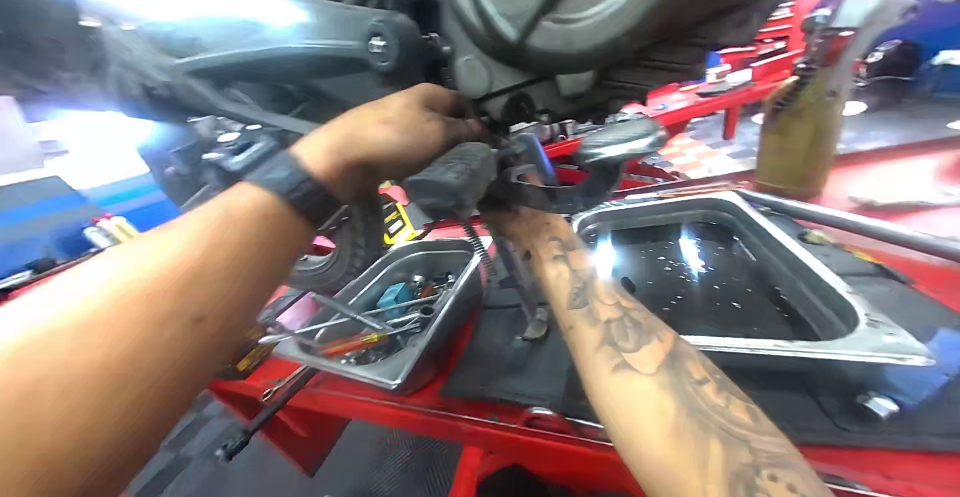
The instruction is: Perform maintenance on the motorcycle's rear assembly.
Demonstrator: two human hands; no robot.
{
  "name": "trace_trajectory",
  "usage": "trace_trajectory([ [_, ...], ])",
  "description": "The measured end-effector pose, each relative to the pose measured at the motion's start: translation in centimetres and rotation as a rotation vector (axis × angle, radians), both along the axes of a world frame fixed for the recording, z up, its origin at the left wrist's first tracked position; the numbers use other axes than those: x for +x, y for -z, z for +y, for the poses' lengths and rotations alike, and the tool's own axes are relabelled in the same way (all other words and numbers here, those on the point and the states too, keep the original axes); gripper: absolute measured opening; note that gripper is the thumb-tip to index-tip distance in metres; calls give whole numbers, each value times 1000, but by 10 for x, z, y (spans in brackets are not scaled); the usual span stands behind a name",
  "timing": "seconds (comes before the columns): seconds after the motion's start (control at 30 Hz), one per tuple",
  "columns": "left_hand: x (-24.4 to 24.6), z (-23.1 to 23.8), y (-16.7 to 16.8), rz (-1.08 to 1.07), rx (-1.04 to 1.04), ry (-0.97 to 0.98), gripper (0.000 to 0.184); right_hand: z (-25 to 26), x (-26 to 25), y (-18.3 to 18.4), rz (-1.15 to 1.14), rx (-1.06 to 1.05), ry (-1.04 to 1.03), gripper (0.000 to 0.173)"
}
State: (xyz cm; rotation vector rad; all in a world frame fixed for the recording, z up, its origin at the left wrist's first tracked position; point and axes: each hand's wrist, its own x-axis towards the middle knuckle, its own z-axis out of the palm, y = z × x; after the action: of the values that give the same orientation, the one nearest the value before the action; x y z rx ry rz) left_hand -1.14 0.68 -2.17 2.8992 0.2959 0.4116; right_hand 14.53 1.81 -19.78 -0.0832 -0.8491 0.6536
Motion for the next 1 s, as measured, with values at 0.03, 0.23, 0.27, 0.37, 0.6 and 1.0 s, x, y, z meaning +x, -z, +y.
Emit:
trace_trajectory([
  [0.03, 0, 1, 1, -6, -9, 11, 24, -3, -4, -2, 49, -38, -41, 17],
  [0.23, -24, 14, 10, -225, -49, 152, 23, -40, -1, -8, -221, -357, 285, 23],
  [0.27, -36, 16, 14, -310, -59, 161, 22, -50, 2, -7, -319, -418, 356, 23],
  [0.37, -94, 26, 28, -563, -88, 180, 21, -82, -4, -14, -700, -704, 733, 15],
  [0.6, -269, 64, 160, -1105, -176, -68, 29, -182, -38, 14, -1370, -1034, 1142, 15],
  [1.0, -371, 277, 196, -1145, -259, -740, 71, 46, -262, -66, -1840, -156, 1146, 14],
])
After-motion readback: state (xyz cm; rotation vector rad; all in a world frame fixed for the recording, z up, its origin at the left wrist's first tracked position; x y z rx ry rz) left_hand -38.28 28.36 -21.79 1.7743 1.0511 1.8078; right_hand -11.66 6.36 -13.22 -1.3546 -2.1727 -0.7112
